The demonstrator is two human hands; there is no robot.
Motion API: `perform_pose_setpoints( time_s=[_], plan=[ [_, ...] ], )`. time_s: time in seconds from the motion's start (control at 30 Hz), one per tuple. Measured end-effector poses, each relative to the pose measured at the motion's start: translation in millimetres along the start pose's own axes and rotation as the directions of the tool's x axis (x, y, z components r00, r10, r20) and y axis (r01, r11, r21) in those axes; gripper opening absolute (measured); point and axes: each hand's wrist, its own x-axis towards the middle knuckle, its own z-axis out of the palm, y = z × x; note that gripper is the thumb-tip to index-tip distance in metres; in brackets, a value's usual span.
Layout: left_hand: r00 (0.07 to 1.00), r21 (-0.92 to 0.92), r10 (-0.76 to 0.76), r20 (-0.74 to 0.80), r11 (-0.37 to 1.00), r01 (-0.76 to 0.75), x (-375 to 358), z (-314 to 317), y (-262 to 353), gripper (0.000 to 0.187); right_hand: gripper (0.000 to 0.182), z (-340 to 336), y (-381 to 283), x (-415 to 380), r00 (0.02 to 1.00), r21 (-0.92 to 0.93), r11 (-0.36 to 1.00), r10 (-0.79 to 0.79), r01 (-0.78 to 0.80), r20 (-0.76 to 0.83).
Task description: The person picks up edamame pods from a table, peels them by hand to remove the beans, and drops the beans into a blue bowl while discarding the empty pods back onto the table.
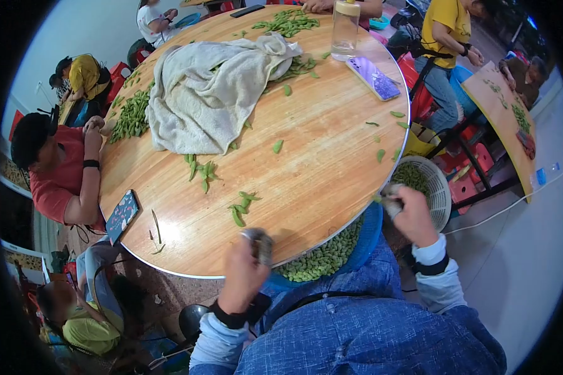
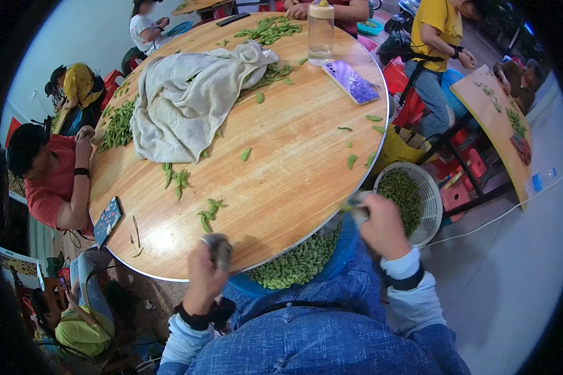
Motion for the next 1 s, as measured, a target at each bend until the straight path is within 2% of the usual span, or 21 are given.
perform_pose_setpoints(
  time_s=[0.03, 0.07, 0.1, 0.2, 0.27, 0.4, 0.43, 0.5, 0.53, 0.57, 0.6, 0.63, 0.73, 0.8, 0.87, 0.97, 1.0],
  plan=[
    [0.998, 0.115, -0.045, -0.033, 0.992, 0.048, 6, -6, -5, 0.015, 0.018, -11, 5, -2, 0.996, -0.082, 0.992, 0.092, -0.093, -0.008],
    [0.994, 0.227, -0.086, -0.072, 0.969, 0.100, 14, -10, -10, 0.016, 0.019, -16, 16, -6, 0.994, -0.118, 0.988, 0.097, -0.101, -0.045],
    [0.985, 0.336, -0.124, -0.116, 0.929, 0.156, 19, -14, -15, 0.017, 0.019, -19, 19, -8, 0.994, -0.084, 0.991, 0.101, -0.105, -0.047],
    [0.992, 0.494, -0.113, -0.058, 0.860, 0.127, 33, -16, -20, 0.025, 0.019, -12, 12, -11, 0.990, 0.125, 0.982, 0.141, -0.140, 0.004],
    [0.997, 0.508, -0.073, -0.025, 0.858, 0.076, 36, -15, -26, 0.024, 0.017, 2, -1, -11, 0.983, 0.267, 0.946, 0.178, -0.185, 0.049],
    [0.999, 0.531, -0.048, 0.015, 0.847, 0.033, 33, -16, -35, 0.023, 0.015, 29, -35, -7, 0.984, 0.397, 0.908, 0.070, -0.132, 0.165],
    [1.000, 0.402, 0.003, 0.019, 0.916, -0.010, 31, -16, -40, 0.023, 0.014, 29, -49, -3, 0.956, 0.402, 0.897, 0.065, -0.181, 0.286],
    [0.995, 0.117, 0.103, 0.011, 0.988, -0.103, 25, -15, -51, 0.022, 0.014, 46, -61, -2, 0.940, 0.511, 0.850, -0.063, -0.126, 0.336],
    [0.992, -0.201, -0.065, 0.106, 0.976, 0.085, 21, -15, -45, 0.024, 0.014, 56, -69, -2, 0.920, 0.559, 0.811, -0.071, -0.172, 0.387],
    [0.948, -0.474, -0.190, 0.255, 0.830, 0.293, 14, -14, -34, 0.025, 0.015, 65, -78, -3, 0.898, 0.599, 0.769, -0.074, -0.226, 0.434],
    [0.869, -0.657, -0.256, 0.423, 0.574, 0.488, 9, -13, -23, 0.027, 0.015, 71, -83, -3, 0.872, 0.634, 0.722, -0.088, -0.277, 0.481],
    [0.864, -0.735, -0.177, 0.472, 0.463, 0.496, 5, -10, -16, 0.027, 0.015, 74, -85, -2, 0.862, 0.660, 0.691, -0.105, -0.296, 0.497],
    [0.809, -0.732, -0.058, 0.586, 0.391, 0.558, 2, -7, -3, 0.010, 0.014, 79, -84, -4, 0.809, 0.701, 0.593, -0.135, -0.397, 0.572],
    [0.775, -0.718, -0.023, 0.631, 0.360, 0.595, 2, -4, -4, 0.011, 0.013, 78, -81, -5, 0.744, 0.683, 0.526, -0.132, -0.507, 0.655],
    [0.750, -0.698, -0.017, 0.661, 0.351, 0.624, 4, -2, -4, 0.011, 0.012, 72, -85, -5, 0.720, 0.655, 0.503, -0.090, -0.564, 0.688],
    [0.769, -0.720, -0.017, 0.639, 0.340, 0.605, 5, 1, 0, 0.011, 0.011, 64, -88, -4, 0.679, 0.611, 0.492, -0.054, -0.620, 0.732],
    [0.781, -0.718, -0.028, 0.623, 0.375, 0.586, 5, 2, 2, 0.012, 0.010, 62, -88, -4, 0.665, 0.596, 0.492, -0.046, -0.634, 0.745]
  ],
)
